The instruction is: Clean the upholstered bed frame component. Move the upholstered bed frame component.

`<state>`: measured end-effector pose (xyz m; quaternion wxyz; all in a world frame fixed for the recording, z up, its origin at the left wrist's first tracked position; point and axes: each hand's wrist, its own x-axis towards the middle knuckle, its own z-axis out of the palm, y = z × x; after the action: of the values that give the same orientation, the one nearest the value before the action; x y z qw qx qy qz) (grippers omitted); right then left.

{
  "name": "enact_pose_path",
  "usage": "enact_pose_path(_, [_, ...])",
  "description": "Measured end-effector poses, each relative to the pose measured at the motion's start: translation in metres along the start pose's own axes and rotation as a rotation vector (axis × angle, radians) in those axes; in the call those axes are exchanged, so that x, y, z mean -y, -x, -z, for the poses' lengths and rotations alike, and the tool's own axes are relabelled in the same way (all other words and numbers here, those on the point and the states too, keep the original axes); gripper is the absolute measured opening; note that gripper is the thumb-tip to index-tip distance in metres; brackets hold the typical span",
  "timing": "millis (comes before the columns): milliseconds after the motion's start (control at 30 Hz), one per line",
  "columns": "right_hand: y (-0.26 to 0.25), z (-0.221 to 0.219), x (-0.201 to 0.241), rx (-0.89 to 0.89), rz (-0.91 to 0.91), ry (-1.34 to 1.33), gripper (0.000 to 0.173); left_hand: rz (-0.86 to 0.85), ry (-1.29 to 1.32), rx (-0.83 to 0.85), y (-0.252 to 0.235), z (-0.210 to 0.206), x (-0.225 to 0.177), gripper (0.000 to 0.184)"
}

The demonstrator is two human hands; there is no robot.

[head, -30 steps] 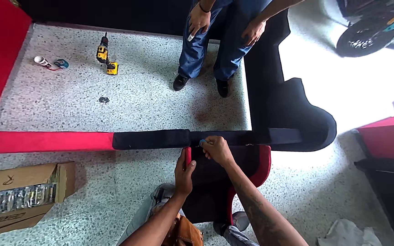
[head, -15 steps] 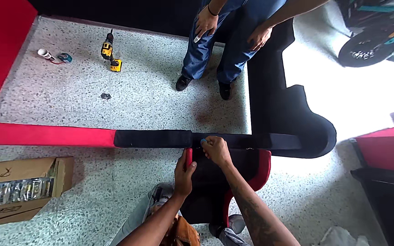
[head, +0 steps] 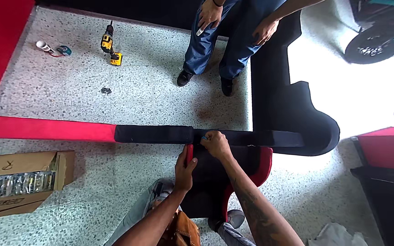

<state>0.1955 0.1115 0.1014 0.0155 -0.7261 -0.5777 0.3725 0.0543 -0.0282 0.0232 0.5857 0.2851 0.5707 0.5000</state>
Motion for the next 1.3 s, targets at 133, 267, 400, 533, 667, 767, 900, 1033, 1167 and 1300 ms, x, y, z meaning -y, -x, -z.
enact_pose_path(133, [0.007, 0.016, -0.015, -0.023, 0.036, -0.353, 0.022, 0.004, -0.011, 0.010, 0.001, -0.001, 0.000, 0.071])
enact_pose_path(267, [0.048, 0.056, -0.055, -0.243, 0.108, -0.620, 0.025, -0.005, -0.048, 0.018, 0.002, 0.000, -0.001, 0.072])
enact_pose_path(400, [0.067, 0.082, -0.137, -0.454, -0.006, -0.460, 0.018, -0.071, -0.130, 0.019, 0.003, 0.001, -0.007, 0.068])
enact_pose_path(533, [0.069, 0.106, -0.182, -0.514, -0.138, -0.249, 0.016, -0.101, -0.147, 0.018, 0.004, -0.003, -0.006, 0.065])
enact_pose_path(667, [0.057, 0.107, -0.167, -0.423, -0.128, -0.124, 0.019, -0.071, -0.147, 0.011, 0.004, -0.002, -0.007, 0.065])
enact_pose_path(767, [0.048, 0.103, -0.164, -0.406, -0.144, -0.004, 0.020, -0.054, -0.155, 0.011, 0.004, -0.001, -0.008, 0.065])
enact_pose_path(900, [0.039, 0.105, -0.162, -0.351, -0.177, 0.095, 0.025, -0.060, -0.140, 0.015, 0.004, -0.001, -0.007, 0.065])
enact_pose_path(1033, [0.034, 0.105, -0.161, -0.323, -0.183, 0.139, 0.025, -0.045, -0.146, 0.014, 0.004, -0.002, -0.009, 0.067])
enact_pose_path(1167, [0.031, 0.105, -0.161, -0.324, -0.187, 0.129, 0.023, -0.050, -0.149, 0.012, 0.004, -0.001, -0.008, 0.067])
enact_pose_path(1300, [0.027, 0.103, -0.162, -0.330, -0.170, 0.143, 0.025, -0.053, -0.142, 0.014, 0.003, -0.001, -0.007, 0.068])
